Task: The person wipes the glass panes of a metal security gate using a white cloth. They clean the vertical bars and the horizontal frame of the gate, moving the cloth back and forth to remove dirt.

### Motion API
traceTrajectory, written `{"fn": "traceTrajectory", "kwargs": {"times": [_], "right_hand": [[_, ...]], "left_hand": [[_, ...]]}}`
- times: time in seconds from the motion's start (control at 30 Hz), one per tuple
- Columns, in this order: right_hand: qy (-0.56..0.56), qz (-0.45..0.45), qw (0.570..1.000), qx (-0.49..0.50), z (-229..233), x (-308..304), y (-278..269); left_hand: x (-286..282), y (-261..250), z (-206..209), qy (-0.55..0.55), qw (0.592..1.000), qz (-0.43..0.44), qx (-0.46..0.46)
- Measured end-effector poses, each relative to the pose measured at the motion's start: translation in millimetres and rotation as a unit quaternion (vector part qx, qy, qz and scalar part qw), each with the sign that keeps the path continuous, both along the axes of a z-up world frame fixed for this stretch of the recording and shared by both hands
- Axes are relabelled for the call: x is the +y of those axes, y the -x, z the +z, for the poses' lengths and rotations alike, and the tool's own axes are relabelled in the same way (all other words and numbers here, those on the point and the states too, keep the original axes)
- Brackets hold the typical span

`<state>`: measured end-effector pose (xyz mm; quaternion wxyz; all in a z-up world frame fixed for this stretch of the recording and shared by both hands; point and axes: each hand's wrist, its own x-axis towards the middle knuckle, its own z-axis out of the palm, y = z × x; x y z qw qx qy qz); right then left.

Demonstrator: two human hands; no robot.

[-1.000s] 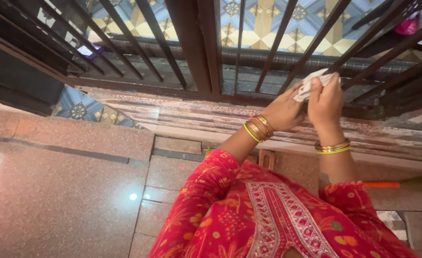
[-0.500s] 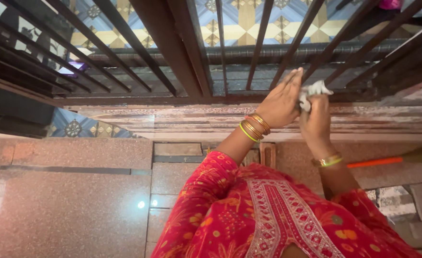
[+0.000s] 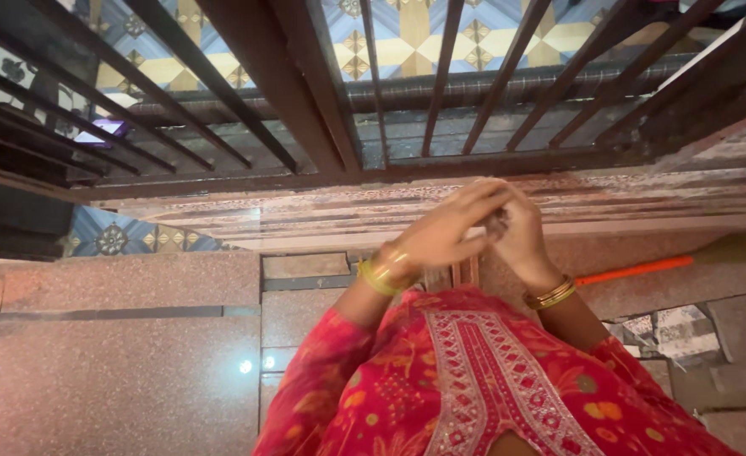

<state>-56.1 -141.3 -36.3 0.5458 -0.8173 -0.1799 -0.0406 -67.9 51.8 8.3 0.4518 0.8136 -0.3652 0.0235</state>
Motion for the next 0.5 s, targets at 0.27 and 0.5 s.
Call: {"fn": "traceTrajectory", "kwargs": {"times": [0.27,0.5], "right_hand": [[0.054,-0.132,0.988,0.057,-16,9,-12],[0.05,-0.155,0.972,-0.169,-21,-32,-22]], "left_hand": [[88,94,-43,-0.056,0.957,0.168,0.23],[66,107,-71,-0.029,0.953,0.182,0.239]]}}
